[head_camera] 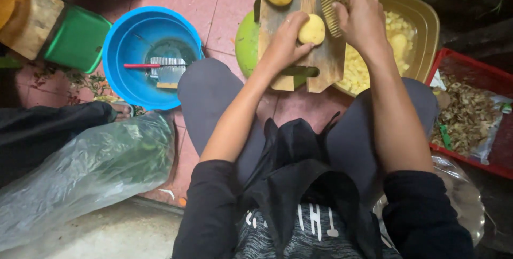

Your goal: Slicing peeled potatoes into wavy chips using a manual slicer and a knife on a wooden board.

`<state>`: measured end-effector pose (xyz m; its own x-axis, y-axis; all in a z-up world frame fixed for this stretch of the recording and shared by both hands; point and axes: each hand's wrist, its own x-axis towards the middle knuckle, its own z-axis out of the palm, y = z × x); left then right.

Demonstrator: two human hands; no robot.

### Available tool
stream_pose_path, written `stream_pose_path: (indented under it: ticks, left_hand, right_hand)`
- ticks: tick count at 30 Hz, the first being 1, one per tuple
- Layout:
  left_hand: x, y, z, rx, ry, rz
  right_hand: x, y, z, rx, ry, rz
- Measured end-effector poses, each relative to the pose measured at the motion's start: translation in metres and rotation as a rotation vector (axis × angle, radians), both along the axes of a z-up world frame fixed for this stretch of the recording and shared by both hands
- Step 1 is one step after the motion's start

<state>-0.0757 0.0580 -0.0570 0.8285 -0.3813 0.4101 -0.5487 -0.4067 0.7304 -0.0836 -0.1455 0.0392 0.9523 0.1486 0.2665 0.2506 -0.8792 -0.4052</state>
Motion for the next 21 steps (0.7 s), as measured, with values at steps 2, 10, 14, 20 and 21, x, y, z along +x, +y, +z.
stream_pose_path:
  ticks: [2,10,14,20,21]
  left_hand:
    - [0.000,-0.001,-0.005,0.003,0.014,0.023]
    - [-0.002,-0.005,0.002,-0.018,0.049,0.079]
    - [-0.006,-0.003,0.010,-0.031,0.061,0.080]
    - [-0.001,-0.005,0.016,-0.069,0.080,0.051]
    - [0.001,-0.006,0.015,-0.054,0.077,0.046]
  right_hand:
    - [-0.004,0.006,0.005,0.024,-0.001,-0.004]
    - [0.006,0.017,-0.002,0.007,0.032,0.029]
    - [0.020,0.029,0.001,-0.207,0.113,0.011]
    - [0.043,0.023,0.016,-0.198,0.297,0.017]
    - [0.045,0.020,0.023,-0.123,0.351,0.043]
